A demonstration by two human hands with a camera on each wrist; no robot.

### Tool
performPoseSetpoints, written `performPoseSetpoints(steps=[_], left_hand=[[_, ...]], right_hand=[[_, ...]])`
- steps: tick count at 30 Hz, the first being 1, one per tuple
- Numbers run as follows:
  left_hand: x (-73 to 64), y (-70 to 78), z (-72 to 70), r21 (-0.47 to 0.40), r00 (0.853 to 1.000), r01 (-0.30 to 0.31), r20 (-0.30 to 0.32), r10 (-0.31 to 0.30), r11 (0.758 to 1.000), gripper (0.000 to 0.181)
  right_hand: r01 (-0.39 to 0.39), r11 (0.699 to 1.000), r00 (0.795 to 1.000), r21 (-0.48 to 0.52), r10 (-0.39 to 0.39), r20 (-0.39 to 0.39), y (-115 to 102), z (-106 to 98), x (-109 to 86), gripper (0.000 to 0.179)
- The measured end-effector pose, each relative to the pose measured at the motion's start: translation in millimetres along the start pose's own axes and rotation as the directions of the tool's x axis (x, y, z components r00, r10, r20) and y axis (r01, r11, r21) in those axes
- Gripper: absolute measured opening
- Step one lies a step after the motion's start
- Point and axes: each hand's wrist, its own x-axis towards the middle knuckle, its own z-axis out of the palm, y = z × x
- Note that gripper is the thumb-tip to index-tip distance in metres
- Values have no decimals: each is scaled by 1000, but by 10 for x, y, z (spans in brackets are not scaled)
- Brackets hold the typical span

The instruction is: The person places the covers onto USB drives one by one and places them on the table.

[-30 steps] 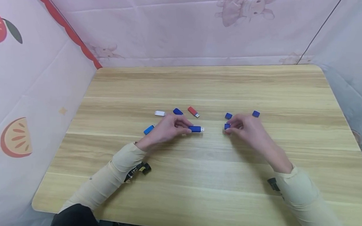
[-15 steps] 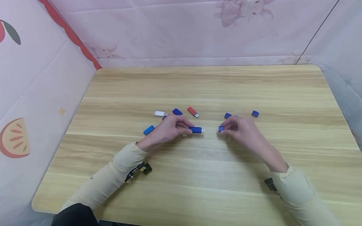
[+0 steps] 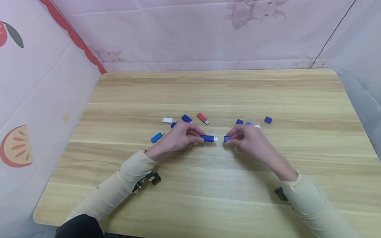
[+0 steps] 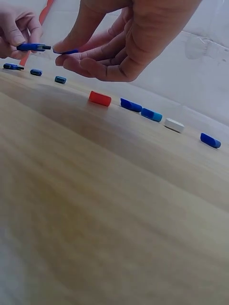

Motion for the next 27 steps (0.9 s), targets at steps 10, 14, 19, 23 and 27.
performPoseSetpoints(steps=[10, 14, 19, 23, 27], left_hand=[[7, -14, 30, -25, 1000, 0, 17, 1, 1000, 17], [9, -22, 42, -38, 1000, -7, 23, 8, 999, 17], [8, -25, 57, -44, 1000, -9, 21, 10, 999, 16], [5, -21, 66, -48, 1000, -10, 18, 11, 999, 16], [4, -18, 71, -44, 1000, -4, 13, 5, 999, 16]], right_hand=[[21, 999, 999, 24, -21, 24, -30, 66, 41, 16], [22, 999, 999, 37, -23, 41, -43, 84, 60, 15], [23, 999, 999, 38, -25, 48, -65, 99, 72, 15], [25, 999, 998, 42, -27, 50, -86, 111, 76, 15], [38, 998, 998, 45, -40, 44, -93, 126, 81, 14]])
